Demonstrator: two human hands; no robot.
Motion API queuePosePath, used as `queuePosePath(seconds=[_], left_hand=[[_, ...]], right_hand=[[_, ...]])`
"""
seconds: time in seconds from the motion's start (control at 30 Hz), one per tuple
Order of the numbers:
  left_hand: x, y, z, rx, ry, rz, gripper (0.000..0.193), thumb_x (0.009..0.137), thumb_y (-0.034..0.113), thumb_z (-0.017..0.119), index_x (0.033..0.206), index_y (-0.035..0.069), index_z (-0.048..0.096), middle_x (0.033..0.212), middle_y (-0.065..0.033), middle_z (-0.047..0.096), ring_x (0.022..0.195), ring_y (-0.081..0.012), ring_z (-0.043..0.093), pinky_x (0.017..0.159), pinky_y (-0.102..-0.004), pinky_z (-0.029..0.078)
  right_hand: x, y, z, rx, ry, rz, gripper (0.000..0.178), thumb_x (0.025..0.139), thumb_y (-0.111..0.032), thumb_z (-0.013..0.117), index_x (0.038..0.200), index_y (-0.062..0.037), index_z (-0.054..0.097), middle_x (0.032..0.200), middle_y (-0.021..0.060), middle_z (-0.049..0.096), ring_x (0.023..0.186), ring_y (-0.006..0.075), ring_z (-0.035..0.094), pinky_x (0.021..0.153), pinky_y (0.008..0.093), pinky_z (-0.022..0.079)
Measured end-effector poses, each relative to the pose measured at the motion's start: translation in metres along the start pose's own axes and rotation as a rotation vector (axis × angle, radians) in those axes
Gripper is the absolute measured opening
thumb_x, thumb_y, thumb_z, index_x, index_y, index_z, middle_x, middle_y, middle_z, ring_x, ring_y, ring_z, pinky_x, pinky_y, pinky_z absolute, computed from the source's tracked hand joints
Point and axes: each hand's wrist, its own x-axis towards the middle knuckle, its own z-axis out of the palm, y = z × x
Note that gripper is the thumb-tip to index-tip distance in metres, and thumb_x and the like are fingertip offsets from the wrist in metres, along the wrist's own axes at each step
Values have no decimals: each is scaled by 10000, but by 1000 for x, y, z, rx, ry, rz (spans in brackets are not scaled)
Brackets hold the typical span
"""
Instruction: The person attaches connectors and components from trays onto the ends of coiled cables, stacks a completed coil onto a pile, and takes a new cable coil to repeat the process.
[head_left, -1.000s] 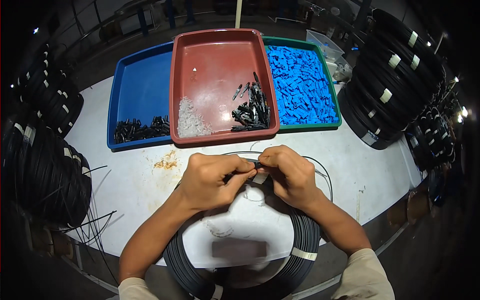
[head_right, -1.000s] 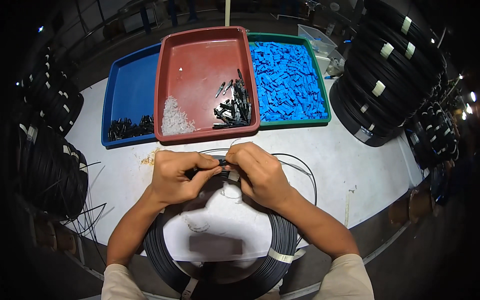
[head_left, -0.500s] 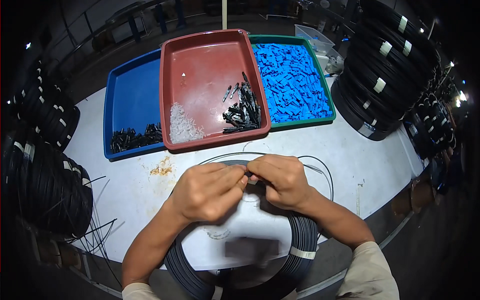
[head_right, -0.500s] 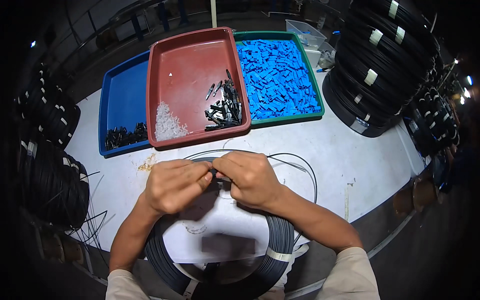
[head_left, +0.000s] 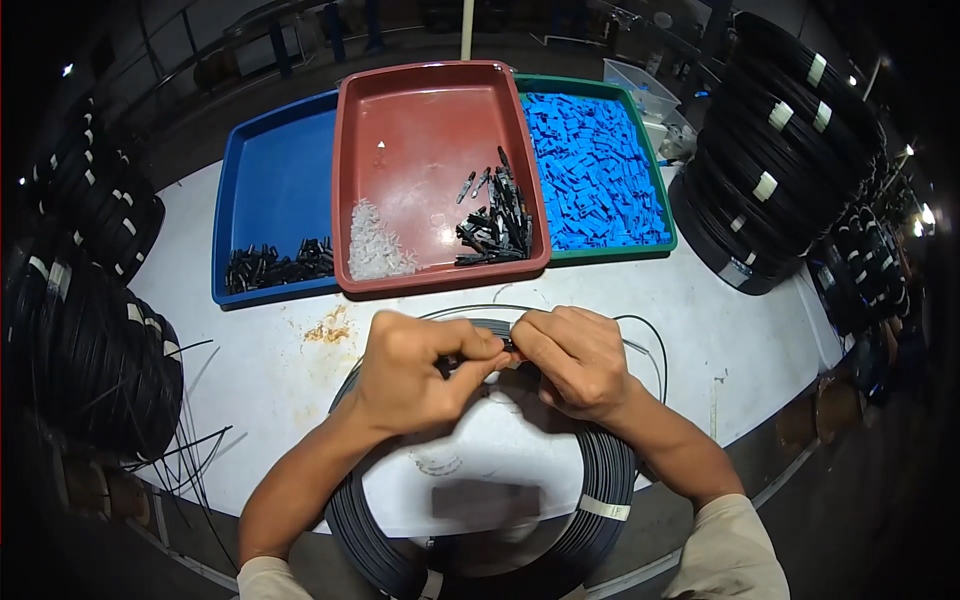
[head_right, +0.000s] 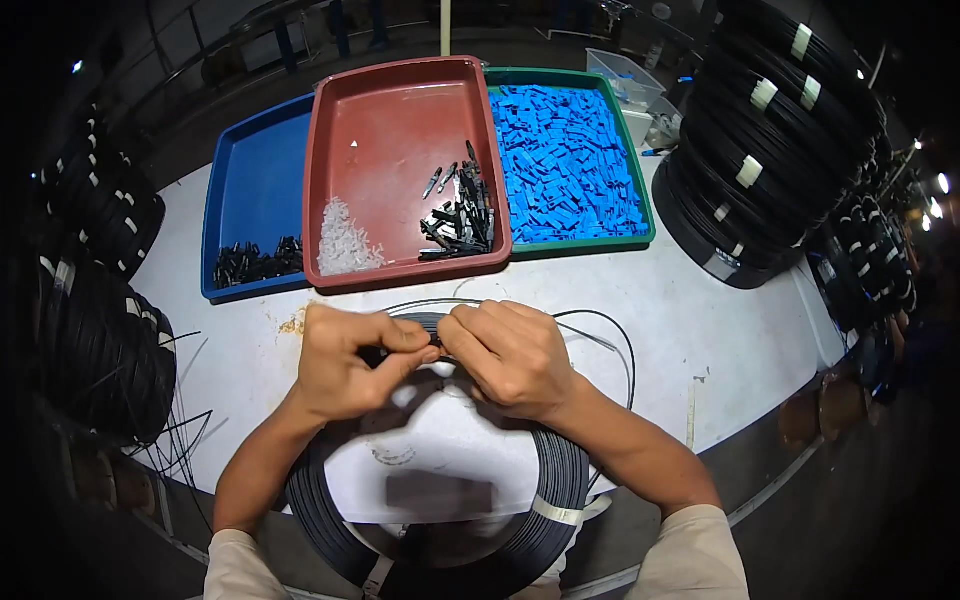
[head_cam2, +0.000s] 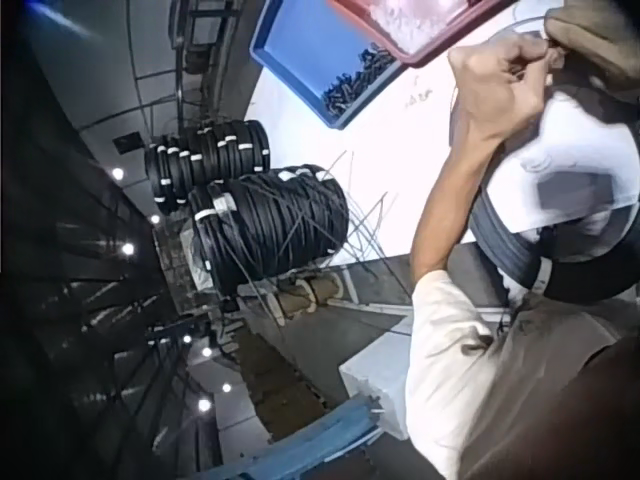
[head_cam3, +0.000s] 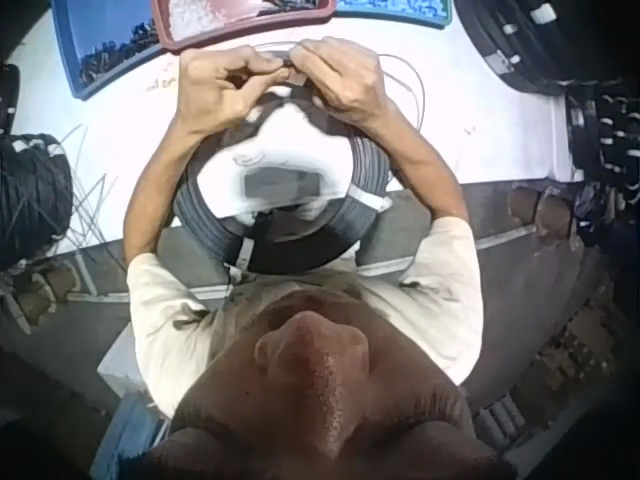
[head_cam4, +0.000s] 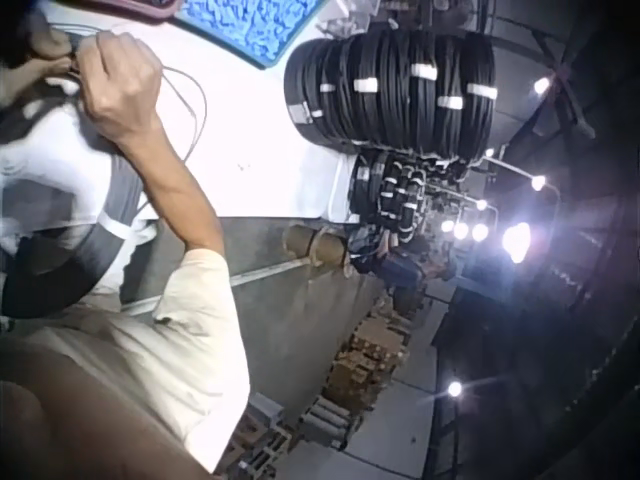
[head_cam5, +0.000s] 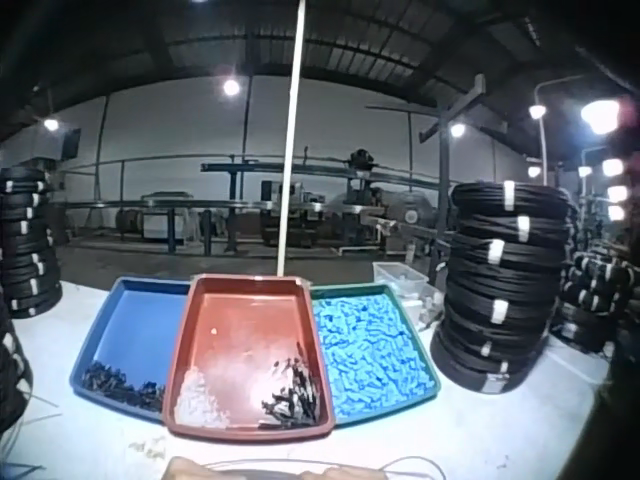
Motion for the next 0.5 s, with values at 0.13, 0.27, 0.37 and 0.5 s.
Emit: queuePosePath(seconds=[0.13,0.27,0.37,0.5], left_hand=[[0,-10,-5,521,-115,659,51,735,-12,718,737,-19,667,824,-170,727,720,-222,723,614,-311,577],[3,-13,-6,707,-21,970,99,731,34,698,714,-27,622,841,-180,690,700,-235,692,642,-327,581],[1,-15,-9,626,-28,828,86,734,35,699,726,-21,634,860,-179,703,721,-229,704,627,-328,577],[-3,-12,-2,205,30,349,54,774,27,764,777,-1,718,797,-136,735,600,-191,682,541,-294,538]], right_hand=[[-8,3,5,220,-69,205,272,717,14,702,988,5,685,842,120,689,668,259,655,600,343,522],[-4,3,5,510,-159,397,220,792,14,693,1008,-18,714,806,140,696,701,295,671,628,369,534],[-3,3,6,544,-168,426,220,801,-2,717,1020,-15,699,838,145,695,717,300,676,639,364,540],[-5,4,7,236,9,148,255,781,-2,741,1016,40,653,907,171,677,731,308,675,654,360,553]])
